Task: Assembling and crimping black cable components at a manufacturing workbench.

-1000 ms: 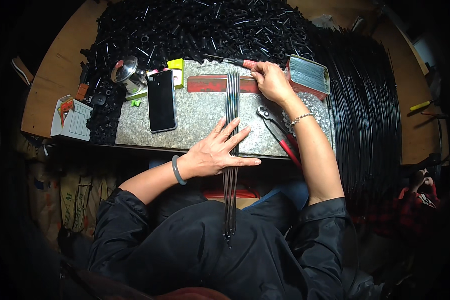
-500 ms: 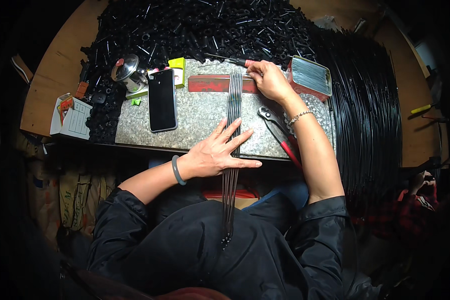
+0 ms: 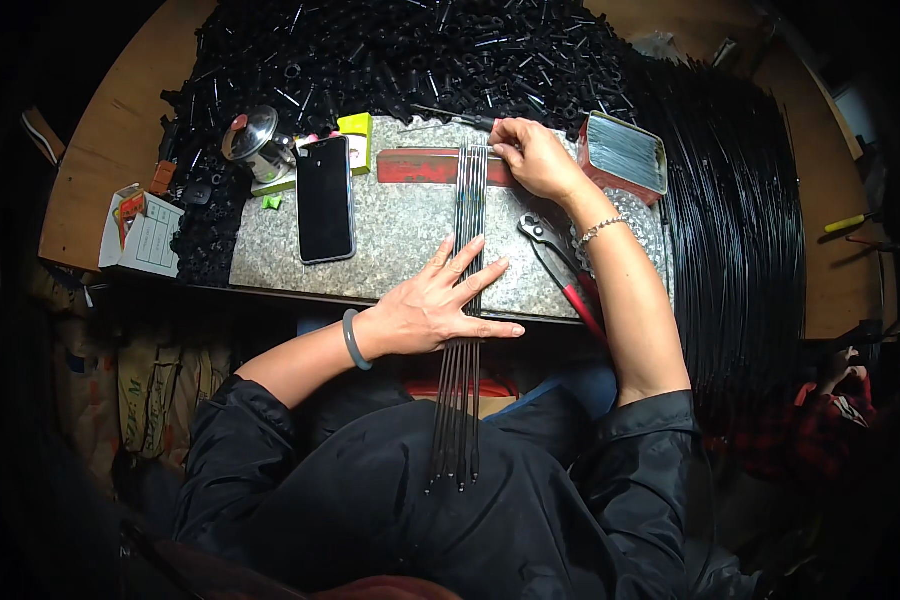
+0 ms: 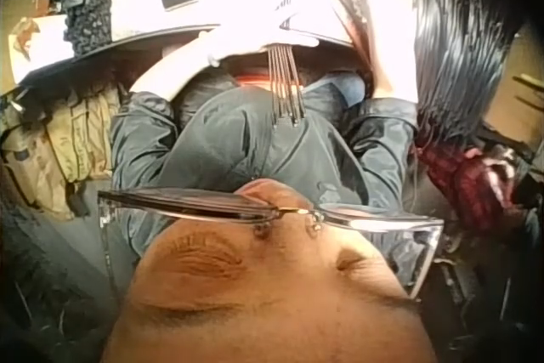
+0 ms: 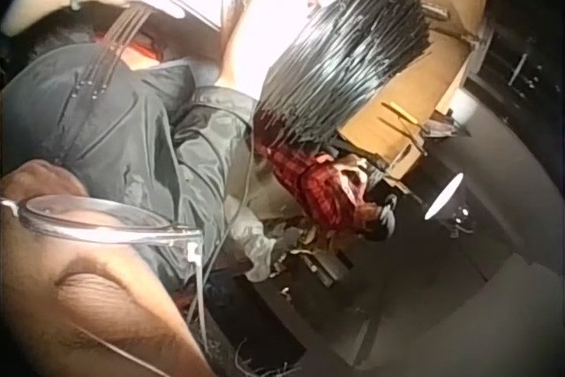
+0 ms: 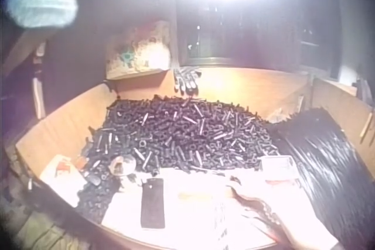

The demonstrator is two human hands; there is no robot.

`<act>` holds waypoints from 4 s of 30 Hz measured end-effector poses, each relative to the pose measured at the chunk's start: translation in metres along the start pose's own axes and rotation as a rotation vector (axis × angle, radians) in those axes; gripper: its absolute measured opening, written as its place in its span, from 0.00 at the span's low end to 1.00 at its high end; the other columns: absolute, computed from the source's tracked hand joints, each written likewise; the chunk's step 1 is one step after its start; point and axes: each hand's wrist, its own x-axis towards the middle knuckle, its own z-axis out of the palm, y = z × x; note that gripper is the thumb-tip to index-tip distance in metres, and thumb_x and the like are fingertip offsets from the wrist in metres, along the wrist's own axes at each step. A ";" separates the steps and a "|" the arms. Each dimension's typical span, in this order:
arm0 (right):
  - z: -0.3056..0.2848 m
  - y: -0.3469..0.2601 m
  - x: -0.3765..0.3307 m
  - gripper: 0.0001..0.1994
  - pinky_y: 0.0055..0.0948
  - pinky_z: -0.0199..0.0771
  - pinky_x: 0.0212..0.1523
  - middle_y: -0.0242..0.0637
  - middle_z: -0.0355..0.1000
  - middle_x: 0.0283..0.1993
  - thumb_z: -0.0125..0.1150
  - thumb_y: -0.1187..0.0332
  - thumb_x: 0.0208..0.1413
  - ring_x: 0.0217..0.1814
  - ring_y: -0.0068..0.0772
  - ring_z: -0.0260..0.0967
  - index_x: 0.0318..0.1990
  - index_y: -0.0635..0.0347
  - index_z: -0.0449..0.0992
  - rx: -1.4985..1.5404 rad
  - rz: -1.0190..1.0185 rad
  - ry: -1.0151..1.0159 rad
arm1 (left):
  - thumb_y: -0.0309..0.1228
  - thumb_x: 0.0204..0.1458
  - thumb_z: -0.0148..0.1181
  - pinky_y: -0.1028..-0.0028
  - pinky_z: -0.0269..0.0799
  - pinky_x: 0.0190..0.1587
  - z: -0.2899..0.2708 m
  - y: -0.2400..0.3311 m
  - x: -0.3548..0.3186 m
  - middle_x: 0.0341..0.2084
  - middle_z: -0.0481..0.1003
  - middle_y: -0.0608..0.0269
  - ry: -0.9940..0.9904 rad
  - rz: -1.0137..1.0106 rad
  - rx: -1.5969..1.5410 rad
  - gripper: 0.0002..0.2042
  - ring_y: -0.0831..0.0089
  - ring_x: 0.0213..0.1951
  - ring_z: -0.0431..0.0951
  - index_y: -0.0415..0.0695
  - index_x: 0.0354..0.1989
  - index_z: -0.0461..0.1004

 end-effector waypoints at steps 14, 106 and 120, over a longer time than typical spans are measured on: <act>-0.002 -0.009 0.003 0.05 0.22 0.67 0.43 0.34 0.70 0.35 0.55 0.76 0.54 0.38 0.21 0.66 0.37 0.67 0.71 0.009 0.104 -0.077 | 0.38 0.47 0.54 0.41 0.55 0.57 0.002 -0.001 0.000 0.62 0.54 0.46 0.024 -0.027 -0.025 0.29 0.37 0.61 0.54 0.81 0.59 0.58; 0.002 -0.006 0.014 0.10 0.23 0.69 0.40 0.34 0.76 0.32 0.58 0.69 0.55 0.34 0.16 0.66 0.37 0.70 0.77 0.075 0.298 -0.015 | 0.33 0.35 0.65 0.45 0.57 0.59 0.000 0.002 0.001 0.61 0.54 0.45 0.067 -0.085 -0.142 0.37 0.37 0.61 0.53 0.77 0.58 0.61; 0.007 0.006 0.012 0.11 0.27 0.70 0.42 0.44 0.77 0.35 0.60 0.66 0.51 0.37 0.25 0.73 0.38 0.65 0.78 0.072 0.246 0.045 | 0.34 0.39 0.61 0.45 0.57 0.58 0.000 0.001 0.001 0.61 0.54 0.45 0.058 -0.074 -0.106 0.35 0.37 0.61 0.53 0.77 0.59 0.60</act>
